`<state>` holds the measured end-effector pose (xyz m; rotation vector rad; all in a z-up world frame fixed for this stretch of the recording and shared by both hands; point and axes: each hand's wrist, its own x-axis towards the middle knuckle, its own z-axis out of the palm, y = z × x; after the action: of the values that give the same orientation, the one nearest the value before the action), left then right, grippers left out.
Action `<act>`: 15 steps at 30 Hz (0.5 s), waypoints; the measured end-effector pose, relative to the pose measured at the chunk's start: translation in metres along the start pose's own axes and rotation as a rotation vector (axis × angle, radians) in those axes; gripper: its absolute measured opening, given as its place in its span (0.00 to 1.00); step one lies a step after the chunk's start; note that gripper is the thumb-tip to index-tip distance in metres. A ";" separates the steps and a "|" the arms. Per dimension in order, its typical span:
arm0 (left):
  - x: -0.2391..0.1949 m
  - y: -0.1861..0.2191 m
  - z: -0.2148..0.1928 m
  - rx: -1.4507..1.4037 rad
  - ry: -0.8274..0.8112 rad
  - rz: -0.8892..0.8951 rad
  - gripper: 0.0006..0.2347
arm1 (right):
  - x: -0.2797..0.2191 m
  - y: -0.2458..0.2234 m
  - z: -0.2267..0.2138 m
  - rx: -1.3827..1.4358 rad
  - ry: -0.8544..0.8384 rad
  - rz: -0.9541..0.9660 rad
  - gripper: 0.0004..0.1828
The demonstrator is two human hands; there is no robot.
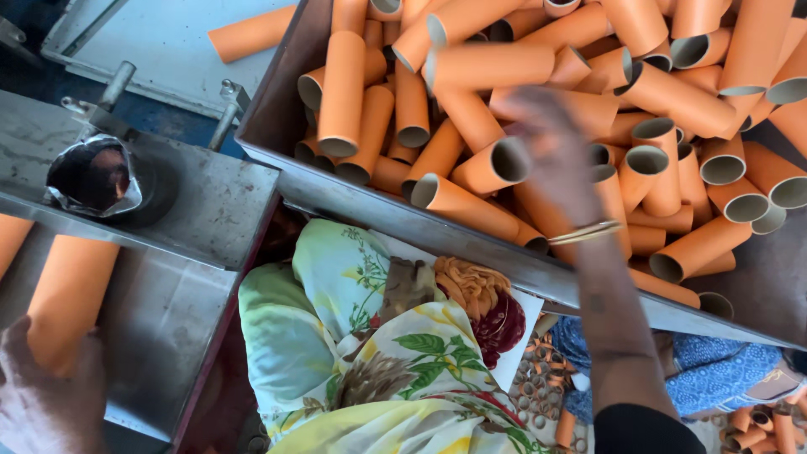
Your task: The person repeatedly picks orange cylindrical objects from a metal bin and places them onto a conveyor belt. The cylinders are handled one at a time and transferred to the moving belt, where they accumulate in a row.
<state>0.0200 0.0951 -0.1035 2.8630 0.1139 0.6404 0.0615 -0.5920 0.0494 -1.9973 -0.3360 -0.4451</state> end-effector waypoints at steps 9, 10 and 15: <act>0.006 0.002 0.002 -0.684 -0.091 -0.335 0.18 | -0.148 0.151 -0.233 -0.469 0.367 0.570 0.36; 0.006 0.000 -0.002 -0.674 -0.125 -0.286 0.17 | -0.158 0.168 -0.238 -0.468 0.373 0.636 0.34; 0.008 0.007 -0.007 -0.431 -0.019 -0.186 0.17 | -0.146 0.201 -0.229 -0.422 0.411 0.966 0.25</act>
<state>0.0245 0.0909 -0.0926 2.4091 0.2091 0.5260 -0.0223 -0.8925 -0.0805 -2.1223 1.0177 -0.2870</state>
